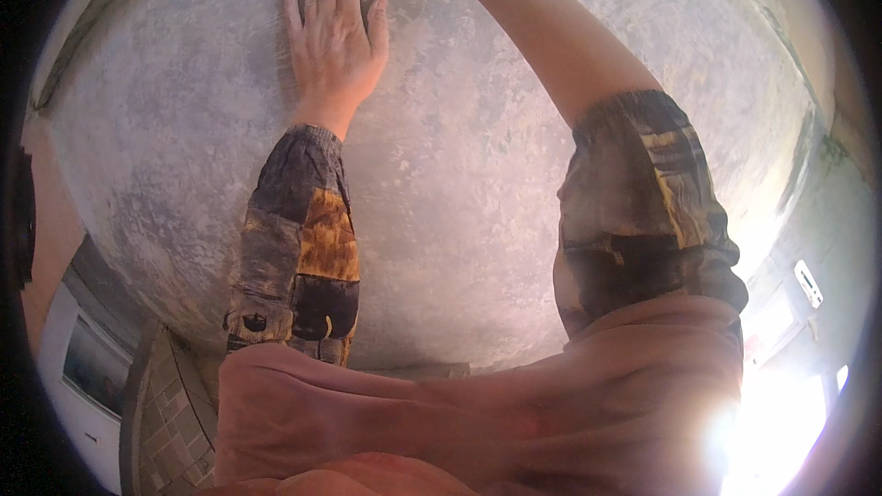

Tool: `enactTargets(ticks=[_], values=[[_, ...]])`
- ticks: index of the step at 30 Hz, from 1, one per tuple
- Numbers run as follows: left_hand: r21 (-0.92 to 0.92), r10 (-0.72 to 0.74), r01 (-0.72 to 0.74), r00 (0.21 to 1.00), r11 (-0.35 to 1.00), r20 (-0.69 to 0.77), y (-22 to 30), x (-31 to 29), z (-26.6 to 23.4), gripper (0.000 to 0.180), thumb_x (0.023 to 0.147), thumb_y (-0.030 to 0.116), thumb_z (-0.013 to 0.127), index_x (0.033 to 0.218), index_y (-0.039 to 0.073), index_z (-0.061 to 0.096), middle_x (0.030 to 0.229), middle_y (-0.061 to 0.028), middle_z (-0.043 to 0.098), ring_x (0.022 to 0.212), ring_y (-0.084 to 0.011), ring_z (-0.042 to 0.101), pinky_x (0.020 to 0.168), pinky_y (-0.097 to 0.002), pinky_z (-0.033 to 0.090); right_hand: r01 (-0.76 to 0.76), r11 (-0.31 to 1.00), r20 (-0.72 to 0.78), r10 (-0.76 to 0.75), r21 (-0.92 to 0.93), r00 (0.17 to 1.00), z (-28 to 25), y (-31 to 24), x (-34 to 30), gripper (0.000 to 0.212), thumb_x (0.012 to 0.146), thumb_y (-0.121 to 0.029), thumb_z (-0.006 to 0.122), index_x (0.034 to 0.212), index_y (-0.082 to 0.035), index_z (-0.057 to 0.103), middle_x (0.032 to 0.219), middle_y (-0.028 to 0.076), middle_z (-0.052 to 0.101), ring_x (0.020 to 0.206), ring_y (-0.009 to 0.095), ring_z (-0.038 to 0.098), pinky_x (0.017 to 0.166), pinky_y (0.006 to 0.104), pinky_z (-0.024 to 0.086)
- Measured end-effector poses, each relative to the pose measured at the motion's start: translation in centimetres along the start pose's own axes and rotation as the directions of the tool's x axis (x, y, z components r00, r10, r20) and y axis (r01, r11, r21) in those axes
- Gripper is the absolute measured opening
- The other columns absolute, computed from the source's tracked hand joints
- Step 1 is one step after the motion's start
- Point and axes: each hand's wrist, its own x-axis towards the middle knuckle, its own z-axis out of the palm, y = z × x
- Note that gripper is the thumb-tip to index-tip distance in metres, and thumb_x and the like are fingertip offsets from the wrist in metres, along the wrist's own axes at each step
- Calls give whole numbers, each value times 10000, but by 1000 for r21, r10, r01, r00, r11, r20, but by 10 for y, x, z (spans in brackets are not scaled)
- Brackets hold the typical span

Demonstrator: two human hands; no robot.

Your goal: The person sands a ceiling surface using a sanding block, moving it back and forth across the area. The person occasionally pauses to feel the surface with their hand.

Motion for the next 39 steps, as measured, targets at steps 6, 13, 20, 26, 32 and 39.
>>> enactTargets(ticks=[6,13,20,26,32,39], values=[[-1,15,-15,1000,1000,-8,0,-1,-2,646,946,313,479,1482,-3,306,1535,-192,324,1435,-328,277,1184,-522,164,275,959,60,-279,61,958,-11,-1,-60,198,840,-110,578,964,-104,733,1072,240,565,714,420,641,650,498,536],[41,16,-15,1000,999,-8,3,-1,-2,639,952,319,471,1478,-6,310,1524,-193,336,1434,-326,280,1184,-517,169,57,998,12,-56,-28,998,3,14,-8,244,847,-95,571,1022,-166,725,1040,205,576,674,396,632,628,487,537],[38,17,-16,1000,999,-19,2,-1,0,636,953,318,472,1471,-16,316,1518,-200,343,1431,-327,283,1184,-517,170,167,985,135,-171,42,976,-8,5,-61,206,847,-101,575,977,-124,733,1046,209,574,676,403,633,621,490,530],[47,29,-28,999,999,-21,4,-2,-1,632,955,312,475,1467,-23,319,1515,-204,345,1430,-330,286,1183,-520,171,35,999,0,-35,29,999,-4,22,-26,258,850,-101,570,1049,-155,725,1043,216,569,687,409,632,629,488,536],[67,38,-37,999,997,-20,5,-2,-2,625,956,302,474,1467,-24,319,1511,-203,350,1429,-331,287,1184,-518,173,173,982,128,-181,70,975,-11,15,-71,273,847,-104,573,1068,-155,725,1048,219,567,677,406,632,627,488,536],[55,11,-10,1000,998,-9,7,-2,-3,628,944,288,484,1466,-21,321,1510,-207,349,1429,-333,289,1184,-518,173,21,998,16,-22,57,1000,-10,35,-53,179,846,-106,582,945,-120,730,1036,204,585,667,398,634,624,487,533]])
